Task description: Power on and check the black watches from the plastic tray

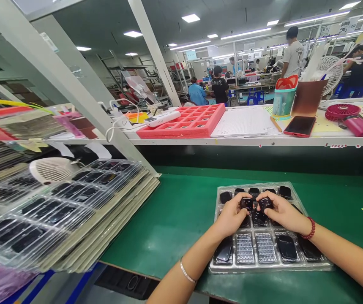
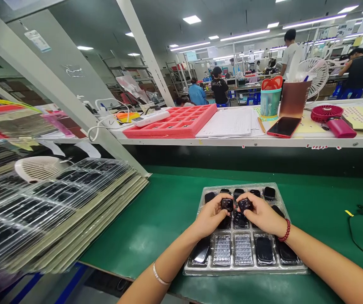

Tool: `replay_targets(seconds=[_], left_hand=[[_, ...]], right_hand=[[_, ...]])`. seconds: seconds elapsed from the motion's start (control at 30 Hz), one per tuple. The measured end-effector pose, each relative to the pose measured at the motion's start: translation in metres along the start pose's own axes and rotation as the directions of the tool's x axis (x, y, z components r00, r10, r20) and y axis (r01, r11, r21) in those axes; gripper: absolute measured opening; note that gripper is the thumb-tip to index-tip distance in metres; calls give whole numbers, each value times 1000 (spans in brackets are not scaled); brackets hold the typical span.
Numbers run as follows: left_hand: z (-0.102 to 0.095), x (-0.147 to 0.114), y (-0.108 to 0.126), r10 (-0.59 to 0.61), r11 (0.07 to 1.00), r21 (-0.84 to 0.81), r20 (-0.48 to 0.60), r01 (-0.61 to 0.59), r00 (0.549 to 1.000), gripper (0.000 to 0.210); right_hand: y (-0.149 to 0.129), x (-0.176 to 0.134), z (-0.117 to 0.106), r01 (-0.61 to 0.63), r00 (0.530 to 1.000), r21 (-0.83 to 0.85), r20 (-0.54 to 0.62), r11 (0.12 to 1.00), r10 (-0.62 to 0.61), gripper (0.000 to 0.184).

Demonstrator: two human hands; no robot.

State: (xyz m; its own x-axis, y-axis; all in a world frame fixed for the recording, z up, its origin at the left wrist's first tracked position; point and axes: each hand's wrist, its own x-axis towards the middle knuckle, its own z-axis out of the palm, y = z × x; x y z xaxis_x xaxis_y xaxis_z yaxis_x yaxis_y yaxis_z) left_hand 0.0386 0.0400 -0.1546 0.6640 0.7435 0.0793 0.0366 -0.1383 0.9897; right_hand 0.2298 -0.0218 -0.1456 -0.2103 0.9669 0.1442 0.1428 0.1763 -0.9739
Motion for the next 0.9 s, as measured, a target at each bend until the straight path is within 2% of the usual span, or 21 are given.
replay_targets(seconds=[0.1,0.2,0.3,0.4,0.47,0.67,0.8,0.9], left_hand=[[1,0,1,12,1000,29,-38,-11,999,39],[-1,1,2,-4,999,33,-47,5,999,28],[-3,1,0,-43,999,22,-40,44,998,28],[-3,2,-1,-73,997,0,-50,73,996,40],[-2,3,0,-58,998,-20,-54,57,997,42],[0,2,3,-20,1000,-7,-66,20,998,28],[-1,2,2,-3,999,-35,-53,1,999,43],[-2,2,2,-45,997,-68,-52,42,998,26]], right_hand=[[-2,-2,2,-13,999,32,34,999,12,35],[1,-1,0,-109,993,85,55,990,105,30],[4,0,-3,-140,990,92,47,986,136,24],[4,1,-3,-142,989,70,46,987,139,22],[2,0,-2,-135,990,75,56,988,131,28],[0,0,1,-137,988,93,78,986,130,33],[1,0,1,-135,988,138,87,981,124,41],[2,0,-1,-166,984,157,96,974,153,29]])
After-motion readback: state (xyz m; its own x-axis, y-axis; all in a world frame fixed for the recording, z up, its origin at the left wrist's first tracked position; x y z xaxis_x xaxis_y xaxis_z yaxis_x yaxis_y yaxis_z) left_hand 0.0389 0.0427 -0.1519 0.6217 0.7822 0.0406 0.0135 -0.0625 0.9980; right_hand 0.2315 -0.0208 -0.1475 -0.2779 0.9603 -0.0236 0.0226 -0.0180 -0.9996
